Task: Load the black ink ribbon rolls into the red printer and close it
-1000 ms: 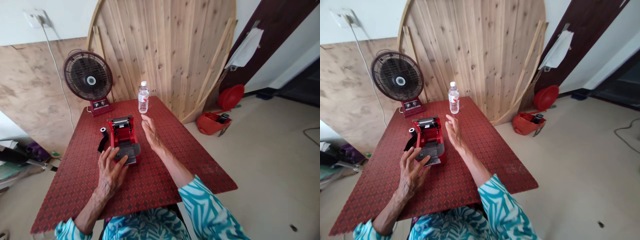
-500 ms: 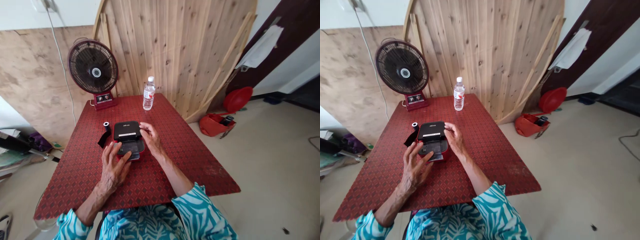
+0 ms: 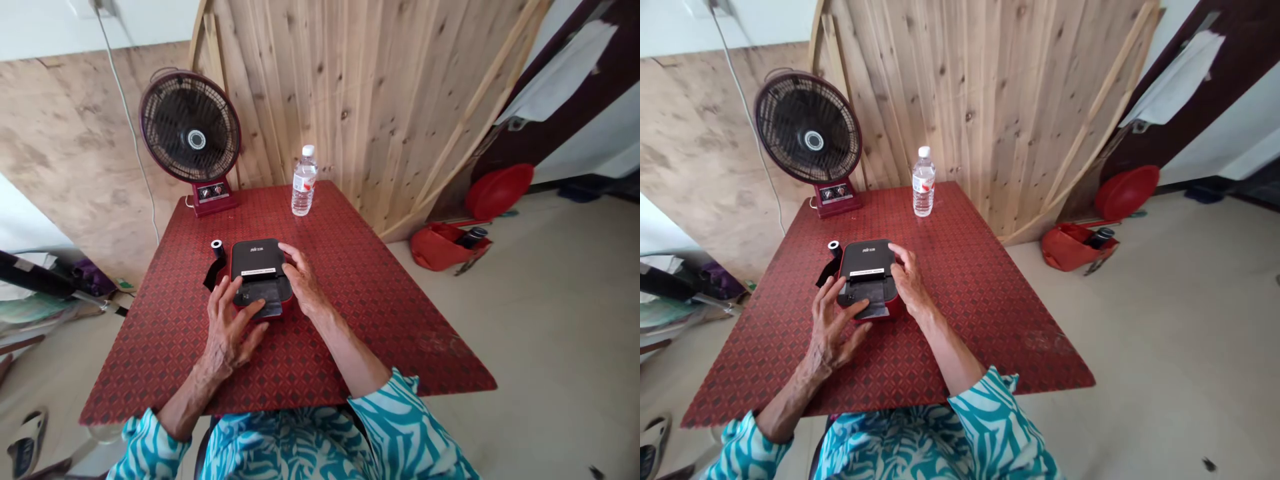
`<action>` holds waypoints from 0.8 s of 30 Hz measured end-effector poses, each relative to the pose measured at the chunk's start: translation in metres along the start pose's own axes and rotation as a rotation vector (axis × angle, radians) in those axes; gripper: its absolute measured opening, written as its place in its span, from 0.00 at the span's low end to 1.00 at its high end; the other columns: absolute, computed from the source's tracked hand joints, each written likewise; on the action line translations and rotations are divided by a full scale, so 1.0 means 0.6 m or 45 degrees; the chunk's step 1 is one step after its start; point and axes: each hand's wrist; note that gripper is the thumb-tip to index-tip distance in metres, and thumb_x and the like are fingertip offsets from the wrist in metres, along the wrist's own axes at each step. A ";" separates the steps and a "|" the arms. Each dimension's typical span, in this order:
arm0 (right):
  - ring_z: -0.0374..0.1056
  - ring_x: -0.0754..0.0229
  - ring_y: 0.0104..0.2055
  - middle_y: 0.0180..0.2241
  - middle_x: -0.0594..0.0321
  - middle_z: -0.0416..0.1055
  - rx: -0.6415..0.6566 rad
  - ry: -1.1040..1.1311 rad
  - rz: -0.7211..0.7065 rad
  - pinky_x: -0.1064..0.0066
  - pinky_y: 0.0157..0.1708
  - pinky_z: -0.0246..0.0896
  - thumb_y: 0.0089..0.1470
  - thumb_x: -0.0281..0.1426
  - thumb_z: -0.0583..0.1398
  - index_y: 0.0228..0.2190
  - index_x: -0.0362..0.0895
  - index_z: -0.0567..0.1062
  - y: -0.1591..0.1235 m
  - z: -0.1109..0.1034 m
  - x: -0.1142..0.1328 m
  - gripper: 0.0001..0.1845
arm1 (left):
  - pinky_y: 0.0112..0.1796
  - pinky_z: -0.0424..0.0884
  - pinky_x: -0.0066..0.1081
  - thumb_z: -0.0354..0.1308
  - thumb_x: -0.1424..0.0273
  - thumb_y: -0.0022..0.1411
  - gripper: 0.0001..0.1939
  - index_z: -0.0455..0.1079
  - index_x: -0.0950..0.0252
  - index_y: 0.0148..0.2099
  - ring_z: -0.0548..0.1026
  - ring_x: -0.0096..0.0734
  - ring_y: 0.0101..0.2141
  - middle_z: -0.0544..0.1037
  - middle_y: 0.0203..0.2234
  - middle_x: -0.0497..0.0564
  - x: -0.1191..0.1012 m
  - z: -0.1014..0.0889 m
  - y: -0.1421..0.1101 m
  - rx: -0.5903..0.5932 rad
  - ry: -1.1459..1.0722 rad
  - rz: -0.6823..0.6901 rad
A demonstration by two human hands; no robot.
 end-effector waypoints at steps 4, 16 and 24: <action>0.64 0.57 0.57 0.55 0.62 0.68 0.016 -0.041 -0.019 0.55 0.61 0.57 0.50 0.28 0.53 0.51 0.51 0.70 0.003 -0.001 -0.002 0.25 | 0.60 0.54 0.57 0.47 0.55 0.69 0.26 0.64 0.64 0.62 0.52 0.54 0.65 0.60 0.63 0.64 0.030 -0.021 0.026 -0.043 -0.021 -0.117; 0.62 0.56 0.59 0.56 0.61 0.67 -0.011 -0.083 -0.059 0.54 0.63 0.53 0.54 0.32 0.54 0.50 0.52 0.71 -0.009 -0.009 -0.008 0.22 | 0.62 0.47 0.52 0.48 0.55 0.68 0.22 0.70 0.62 0.56 0.58 0.49 0.63 0.71 0.57 0.60 0.053 -0.008 0.017 0.104 0.258 -0.103; 0.61 0.55 0.59 0.56 0.59 0.67 -0.016 -0.068 -0.066 0.53 0.63 0.52 0.51 0.32 0.54 0.51 0.49 0.70 -0.006 -0.002 -0.015 0.24 | 0.63 0.44 0.52 0.53 0.57 0.67 0.22 0.70 0.65 0.56 0.66 0.47 0.58 0.76 0.51 0.59 0.058 -0.008 0.013 0.078 0.175 -0.039</action>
Point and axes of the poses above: each hand's wrist, its own y-axis towards the middle knuckle, its own z-axis out of the palm, x = y × z
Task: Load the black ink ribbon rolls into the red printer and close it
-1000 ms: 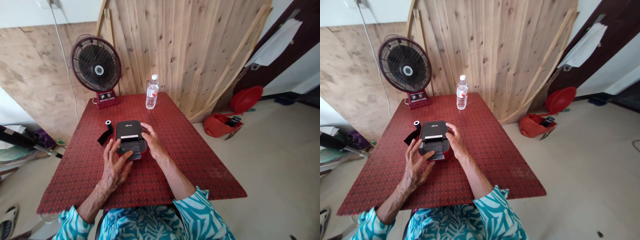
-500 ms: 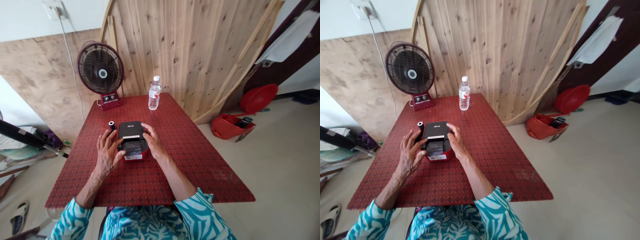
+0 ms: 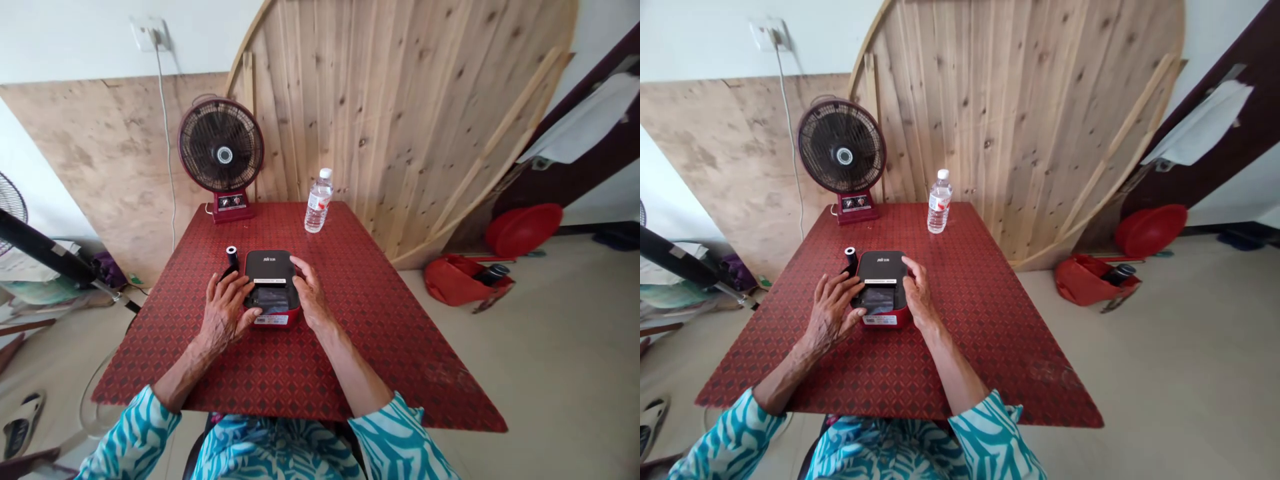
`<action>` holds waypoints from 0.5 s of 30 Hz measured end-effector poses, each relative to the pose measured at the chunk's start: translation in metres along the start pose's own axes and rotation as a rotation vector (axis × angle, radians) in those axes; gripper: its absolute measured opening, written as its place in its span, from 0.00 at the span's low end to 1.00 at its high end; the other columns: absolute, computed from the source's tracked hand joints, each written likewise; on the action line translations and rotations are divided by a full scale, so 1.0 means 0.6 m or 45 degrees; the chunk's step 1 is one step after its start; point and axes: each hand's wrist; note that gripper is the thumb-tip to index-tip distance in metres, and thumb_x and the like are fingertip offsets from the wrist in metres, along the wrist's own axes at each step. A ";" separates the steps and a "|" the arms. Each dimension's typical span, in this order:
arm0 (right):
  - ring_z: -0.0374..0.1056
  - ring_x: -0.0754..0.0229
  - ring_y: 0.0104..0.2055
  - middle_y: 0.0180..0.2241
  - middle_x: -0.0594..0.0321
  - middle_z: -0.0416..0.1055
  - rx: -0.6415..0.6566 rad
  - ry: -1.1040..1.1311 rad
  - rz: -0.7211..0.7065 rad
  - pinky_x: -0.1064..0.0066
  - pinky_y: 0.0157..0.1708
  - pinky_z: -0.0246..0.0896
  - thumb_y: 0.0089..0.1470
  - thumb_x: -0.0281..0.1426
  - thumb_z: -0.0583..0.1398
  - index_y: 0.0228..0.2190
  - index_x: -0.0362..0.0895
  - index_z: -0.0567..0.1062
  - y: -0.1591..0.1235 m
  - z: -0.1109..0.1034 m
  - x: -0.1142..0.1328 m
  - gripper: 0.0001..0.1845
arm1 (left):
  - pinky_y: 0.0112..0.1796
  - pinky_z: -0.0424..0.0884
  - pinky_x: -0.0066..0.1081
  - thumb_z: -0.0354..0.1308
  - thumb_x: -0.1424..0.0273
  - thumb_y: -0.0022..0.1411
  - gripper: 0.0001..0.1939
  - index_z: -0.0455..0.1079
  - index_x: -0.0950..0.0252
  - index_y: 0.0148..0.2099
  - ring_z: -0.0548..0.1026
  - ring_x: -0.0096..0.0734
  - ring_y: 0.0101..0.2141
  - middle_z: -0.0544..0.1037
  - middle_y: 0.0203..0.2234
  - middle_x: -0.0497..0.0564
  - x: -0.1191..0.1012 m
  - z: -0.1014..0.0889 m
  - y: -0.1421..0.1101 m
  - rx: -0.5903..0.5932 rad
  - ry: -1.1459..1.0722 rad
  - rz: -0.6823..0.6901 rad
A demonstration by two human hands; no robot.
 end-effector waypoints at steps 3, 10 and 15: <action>0.63 0.55 0.58 0.55 0.58 0.68 -0.011 0.036 0.025 0.52 0.62 0.55 0.50 0.32 0.53 0.52 0.49 0.70 0.002 0.004 -0.004 0.25 | 0.62 0.51 0.51 0.49 0.58 0.68 0.22 0.67 0.63 0.59 0.68 0.43 0.58 0.75 0.54 0.59 0.006 -0.005 -0.002 0.049 -0.333 -0.159; 0.63 0.55 0.58 0.56 0.59 0.68 -0.024 0.025 0.008 0.53 0.61 0.56 0.52 0.33 0.53 0.52 0.50 0.70 0.003 0.007 -0.011 0.25 | 0.55 0.66 0.43 0.61 0.56 0.57 0.27 0.69 0.63 0.56 0.72 0.46 0.54 0.75 0.53 0.59 0.018 0.012 0.019 -0.163 -1.283 -1.062; 0.63 0.55 0.58 0.54 0.58 0.68 -0.088 0.069 0.049 0.52 0.62 0.54 0.53 0.36 0.54 0.50 0.49 0.72 -0.004 0.011 -0.005 0.22 | 0.51 0.68 0.43 0.67 0.63 0.49 0.30 0.70 0.65 0.55 0.75 0.47 0.50 0.78 0.49 0.58 0.014 0.029 0.030 -0.012 -1.564 -1.181</action>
Point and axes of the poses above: each hand's wrist, its own y-axis towards the middle knuckle, its own z-axis out of the palm, x = y × z
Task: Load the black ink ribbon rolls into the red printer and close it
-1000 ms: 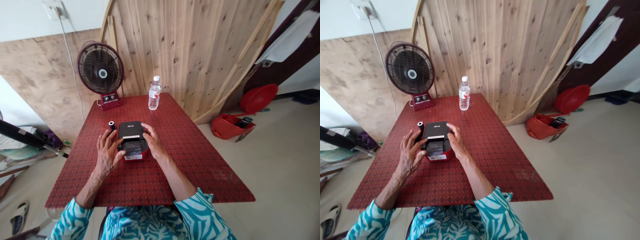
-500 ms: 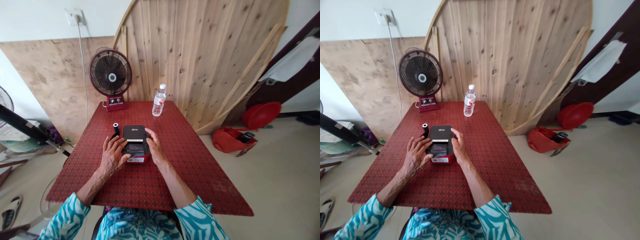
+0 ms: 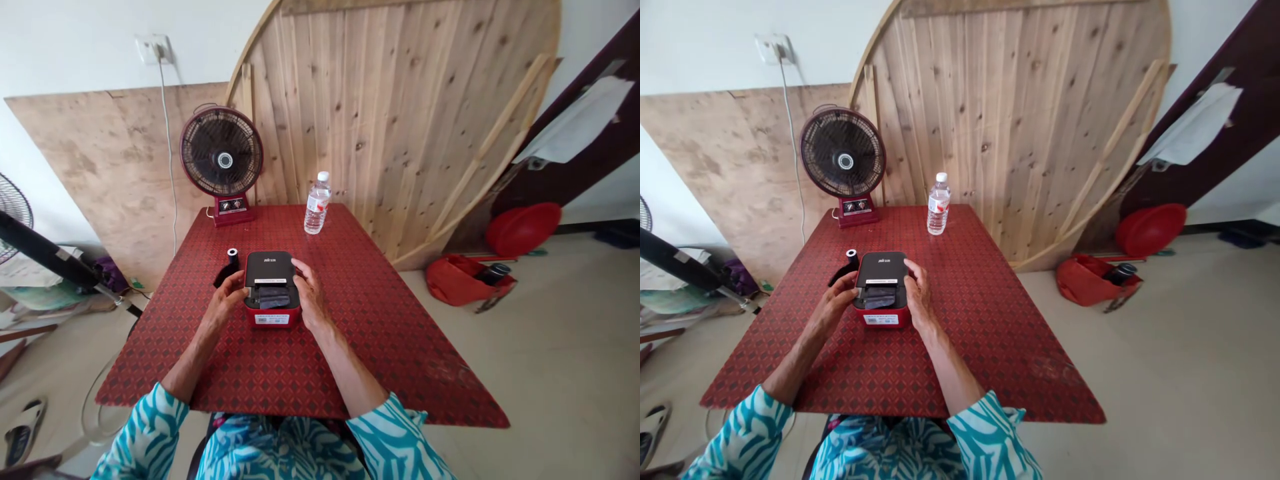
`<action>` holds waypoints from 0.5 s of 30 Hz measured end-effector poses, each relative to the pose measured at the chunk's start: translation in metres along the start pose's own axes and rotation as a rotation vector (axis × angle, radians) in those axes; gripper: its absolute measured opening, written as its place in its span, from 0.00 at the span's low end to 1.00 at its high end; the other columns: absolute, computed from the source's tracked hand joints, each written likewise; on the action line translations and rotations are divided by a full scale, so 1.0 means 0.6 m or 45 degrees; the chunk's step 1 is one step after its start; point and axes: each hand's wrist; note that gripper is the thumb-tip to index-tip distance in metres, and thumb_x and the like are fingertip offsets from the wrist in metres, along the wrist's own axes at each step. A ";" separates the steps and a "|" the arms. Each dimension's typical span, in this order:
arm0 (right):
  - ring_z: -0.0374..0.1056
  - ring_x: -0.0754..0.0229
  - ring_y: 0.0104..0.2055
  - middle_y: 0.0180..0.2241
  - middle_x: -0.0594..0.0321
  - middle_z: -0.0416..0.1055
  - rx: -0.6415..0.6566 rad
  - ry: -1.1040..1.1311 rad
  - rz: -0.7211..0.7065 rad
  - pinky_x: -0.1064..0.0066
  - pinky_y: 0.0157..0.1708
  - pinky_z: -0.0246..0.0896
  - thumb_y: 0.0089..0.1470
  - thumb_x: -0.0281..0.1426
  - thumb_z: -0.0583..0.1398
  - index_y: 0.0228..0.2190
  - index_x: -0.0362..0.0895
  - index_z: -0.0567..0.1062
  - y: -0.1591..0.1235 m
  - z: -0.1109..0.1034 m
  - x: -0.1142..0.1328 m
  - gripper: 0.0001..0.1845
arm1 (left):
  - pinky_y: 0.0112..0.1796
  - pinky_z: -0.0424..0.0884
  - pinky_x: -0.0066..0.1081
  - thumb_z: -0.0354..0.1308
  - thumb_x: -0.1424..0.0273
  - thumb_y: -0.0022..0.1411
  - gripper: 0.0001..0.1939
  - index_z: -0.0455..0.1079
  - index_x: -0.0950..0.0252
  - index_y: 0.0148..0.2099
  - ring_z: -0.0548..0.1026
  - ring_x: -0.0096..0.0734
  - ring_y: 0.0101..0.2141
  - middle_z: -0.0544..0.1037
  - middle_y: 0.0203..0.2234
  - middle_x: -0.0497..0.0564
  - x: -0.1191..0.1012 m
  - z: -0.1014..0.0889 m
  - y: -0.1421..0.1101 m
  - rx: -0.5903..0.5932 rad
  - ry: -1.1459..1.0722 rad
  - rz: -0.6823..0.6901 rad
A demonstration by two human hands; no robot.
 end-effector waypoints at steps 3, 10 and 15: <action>0.63 0.55 0.58 0.54 0.58 0.68 -0.023 0.038 0.019 0.52 0.63 0.53 0.54 0.38 0.54 0.49 0.49 0.72 -0.004 0.004 0.003 0.21 | 0.50 0.69 0.41 0.67 0.64 0.48 0.30 0.70 0.65 0.55 0.75 0.46 0.49 0.78 0.49 0.57 -0.002 0.001 -0.001 0.018 -0.055 -0.043; 0.61 0.56 0.61 0.56 0.58 0.68 -0.084 0.149 -0.009 0.55 0.65 0.50 0.60 0.45 0.52 0.50 0.49 0.71 -0.014 0.008 0.005 0.22 | 0.49 0.70 0.39 0.67 0.64 0.48 0.30 0.70 0.63 0.55 0.74 0.46 0.51 0.77 0.50 0.56 -0.004 0.000 0.001 0.059 -0.056 -0.090; 0.63 0.54 0.59 0.57 0.57 0.67 -0.223 0.344 0.038 0.54 0.62 0.55 0.60 0.50 0.52 0.52 0.48 0.70 -0.020 0.013 -0.009 0.26 | 0.49 0.69 0.40 0.63 0.67 0.47 0.31 0.69 0.62 0.56 0.73 0.48 0.53 0.77 0.51 0.55 -0.005 0.006 0.006 0.086 -0.113 -0.122</action>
Point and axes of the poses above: each hand's wrist, its own y-axis towards the middle knuckle, its own z-axis out of the palm, x = y × z
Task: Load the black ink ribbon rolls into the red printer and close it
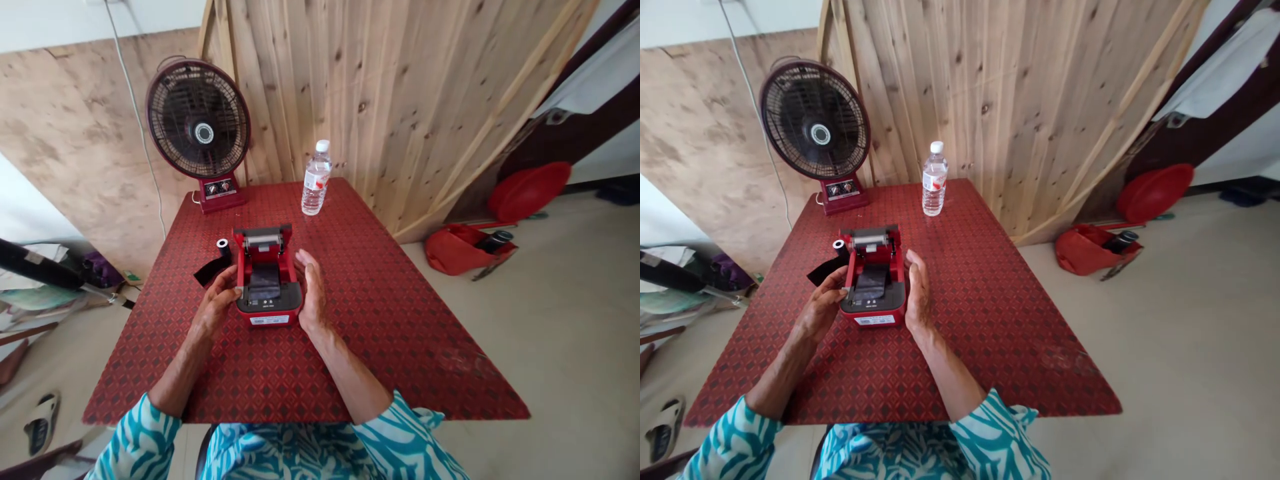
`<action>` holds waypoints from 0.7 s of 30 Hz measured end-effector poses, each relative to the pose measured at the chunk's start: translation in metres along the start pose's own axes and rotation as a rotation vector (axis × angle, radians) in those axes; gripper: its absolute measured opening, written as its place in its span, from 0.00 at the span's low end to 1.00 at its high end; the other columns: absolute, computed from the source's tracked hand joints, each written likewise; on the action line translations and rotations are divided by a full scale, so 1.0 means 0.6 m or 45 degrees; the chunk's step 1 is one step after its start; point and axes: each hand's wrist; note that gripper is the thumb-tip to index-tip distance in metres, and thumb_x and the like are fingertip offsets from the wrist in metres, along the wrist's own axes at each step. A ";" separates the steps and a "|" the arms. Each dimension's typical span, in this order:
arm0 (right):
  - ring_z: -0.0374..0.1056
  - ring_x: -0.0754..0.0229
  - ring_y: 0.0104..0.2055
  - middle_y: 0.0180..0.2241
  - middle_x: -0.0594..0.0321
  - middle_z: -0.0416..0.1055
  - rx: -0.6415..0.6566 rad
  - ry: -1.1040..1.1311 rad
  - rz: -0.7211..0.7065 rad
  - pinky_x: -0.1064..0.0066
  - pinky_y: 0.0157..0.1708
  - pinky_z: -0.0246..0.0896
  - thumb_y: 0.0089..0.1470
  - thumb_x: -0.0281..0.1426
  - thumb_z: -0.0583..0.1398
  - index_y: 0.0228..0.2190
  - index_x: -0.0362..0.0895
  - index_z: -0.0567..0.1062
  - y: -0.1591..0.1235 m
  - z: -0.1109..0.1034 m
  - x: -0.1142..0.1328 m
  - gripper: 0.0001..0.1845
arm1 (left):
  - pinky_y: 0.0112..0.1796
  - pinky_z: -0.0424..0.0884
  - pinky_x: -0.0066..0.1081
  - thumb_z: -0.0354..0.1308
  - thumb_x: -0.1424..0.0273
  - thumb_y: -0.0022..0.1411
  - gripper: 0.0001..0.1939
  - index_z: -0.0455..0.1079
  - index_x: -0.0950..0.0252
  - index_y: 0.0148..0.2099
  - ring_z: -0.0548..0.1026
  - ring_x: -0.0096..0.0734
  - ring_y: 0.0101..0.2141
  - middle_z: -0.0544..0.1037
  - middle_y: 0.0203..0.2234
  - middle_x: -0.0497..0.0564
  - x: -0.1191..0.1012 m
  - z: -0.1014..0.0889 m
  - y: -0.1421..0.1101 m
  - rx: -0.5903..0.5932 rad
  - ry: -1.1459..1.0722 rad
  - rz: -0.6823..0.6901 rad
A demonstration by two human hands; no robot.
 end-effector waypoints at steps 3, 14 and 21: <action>0.65 0.53 0.57 0.56 0.57 0.69 -0.061 0.036 0.033 0.53 0.60 0.57 0.59 0.50 0.53 0.51 0.49 0.71 0.001 0.000 -0.009 0.26 | 0.49 0.69 0.39 0.65 0.69 0.44 0.31 0.70 0.63 0.54 0.72 0.49 0.53 0.77 0.50 0.55 -0.003 0.003 0.002 -0.045 -0.079 -0.048; 0.65 0.54 0.58 0.53 0.59 0.72 -0.053 -0.038 -0.024 0.56 0.61 0.54 0.58 0.48 0.53 0.48 0.48 0.73 0.000 0.000 -0.011 0.23 | 0.45 0.70 0.37 0.65 0.68 0.43 0.30 0.70 0.63 0.52 0.74 0.46 0.48 0.77 0.47 0.54 -0.005 0.008 -0.002 -0.109 -0.026 -0.003; 0.68 0.51 0.54 0.50 0.58 0.74 0.000 0.026 0.124 0.57 0.55 0.60 0.55 0.50 0.55 0.47 0.47 0.74 0.010 -0.006 -0.037 0.26 | 0.46 0.70 0.39 0.65 0.61 0.52 0.22 0.74 0.63 0.49 0.75 0.44 0.47 0.79 0.45 0.56 -0.042 -0.009 0.007 -0.095 0.610 0.294</action>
Point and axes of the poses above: each hand's wrist, its own y-axis towards the middle knuckle, its own z-axis out of the palm, x = y × z
